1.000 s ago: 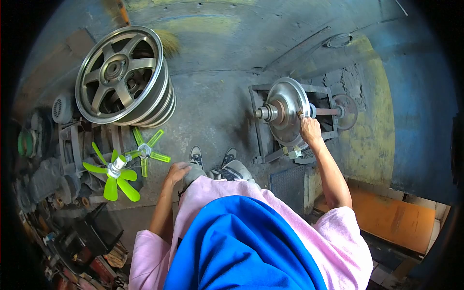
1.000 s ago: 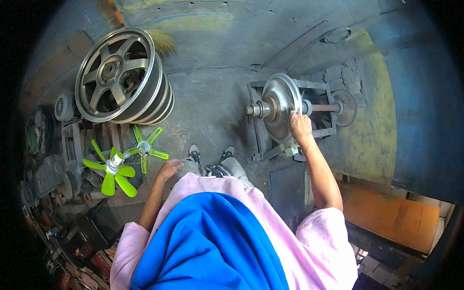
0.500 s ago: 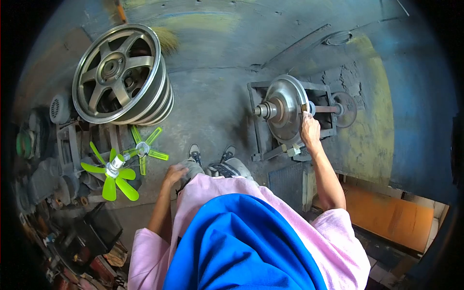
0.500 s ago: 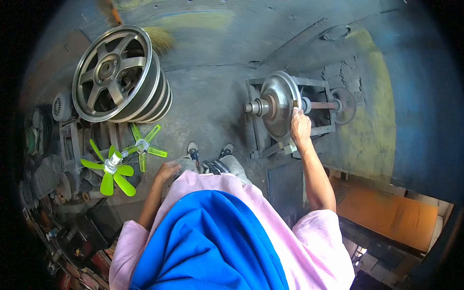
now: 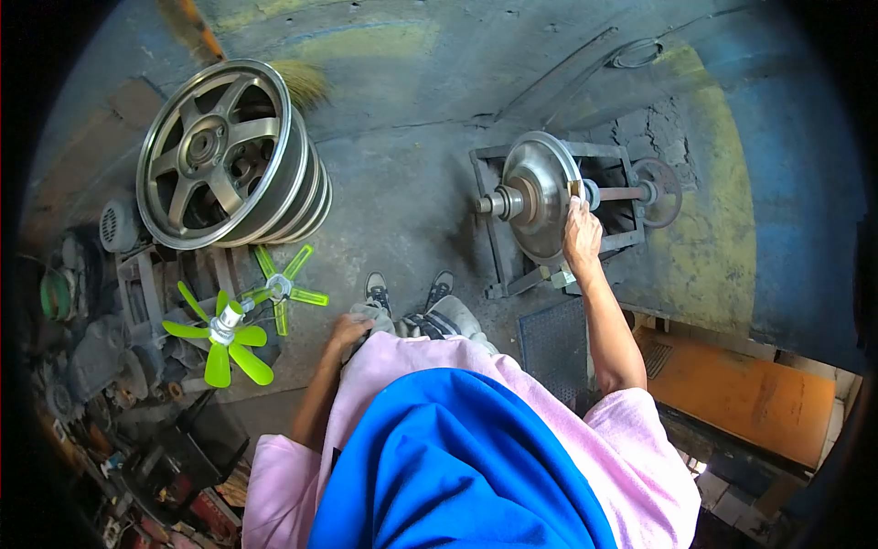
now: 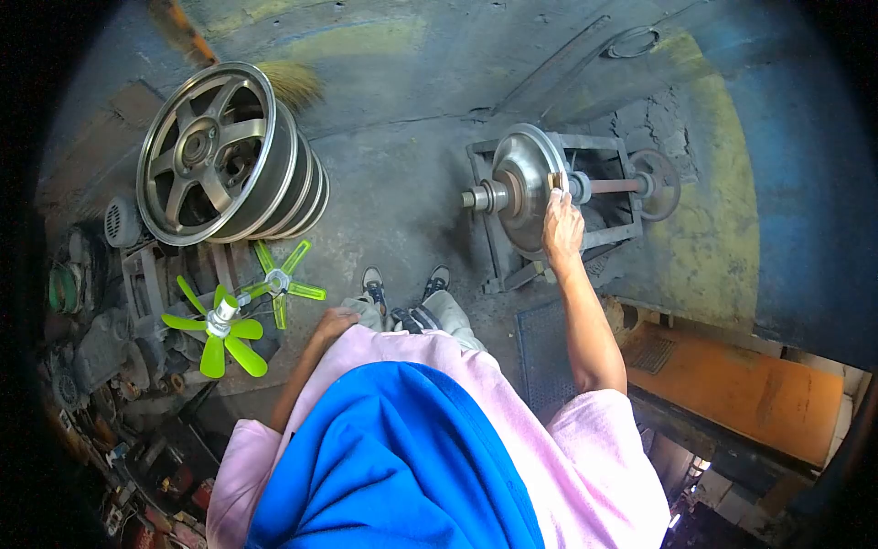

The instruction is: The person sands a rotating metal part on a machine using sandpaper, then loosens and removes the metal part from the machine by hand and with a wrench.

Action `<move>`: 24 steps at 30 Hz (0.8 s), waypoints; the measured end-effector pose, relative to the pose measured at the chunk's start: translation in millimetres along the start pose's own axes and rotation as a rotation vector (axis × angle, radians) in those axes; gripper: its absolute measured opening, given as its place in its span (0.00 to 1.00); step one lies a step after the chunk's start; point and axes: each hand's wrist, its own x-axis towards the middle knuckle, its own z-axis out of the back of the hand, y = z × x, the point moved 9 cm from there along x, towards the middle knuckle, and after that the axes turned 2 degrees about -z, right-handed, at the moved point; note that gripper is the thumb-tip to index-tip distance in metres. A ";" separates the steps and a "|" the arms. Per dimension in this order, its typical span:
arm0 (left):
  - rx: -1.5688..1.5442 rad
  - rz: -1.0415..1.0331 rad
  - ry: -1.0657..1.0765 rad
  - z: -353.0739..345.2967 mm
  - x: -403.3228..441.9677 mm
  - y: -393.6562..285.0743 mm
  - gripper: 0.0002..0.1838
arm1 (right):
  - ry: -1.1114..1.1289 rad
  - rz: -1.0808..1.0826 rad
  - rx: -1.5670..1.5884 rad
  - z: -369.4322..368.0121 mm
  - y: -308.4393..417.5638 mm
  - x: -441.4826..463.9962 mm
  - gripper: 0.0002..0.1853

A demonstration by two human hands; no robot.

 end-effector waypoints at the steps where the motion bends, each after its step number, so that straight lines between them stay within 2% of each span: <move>1: -0.014 0.007 0.018 -3.5 1.7 1.7 0.27 | 0.026 -0.019 0.001 -0.8 -1.3 3.3 0.12; 11: -0.025 0.006 0.048 4.9 -9.3 -13.5 0.29 | 0.180 -0.015 0.021 6.3 -4.7 12.4 0.10; 12: -0.020 0.010 0.060 1.1 -12.0 -10.3 0.29 | 0.159 0.049 0.001 8.4 -5.4 10.2 0.11; 17: -0.237 0.036 0.003 -4.9 11.3 27.1 0.25 | 0.174 0.086 -0.065 8.2 -8.0 21.5 0.11; 20: -0.217 0.048 -0.020 3.0 -2.1 7.0 0.25 | 0.266 0.117 -0.063 7.6 -12.3 24.7 0.11; 24: -0.142 -0.030 0.042 -6.0 7.4 18.5 0.26 | 0.251 0.238 0.014 8.1 -28.6 24.0 0.15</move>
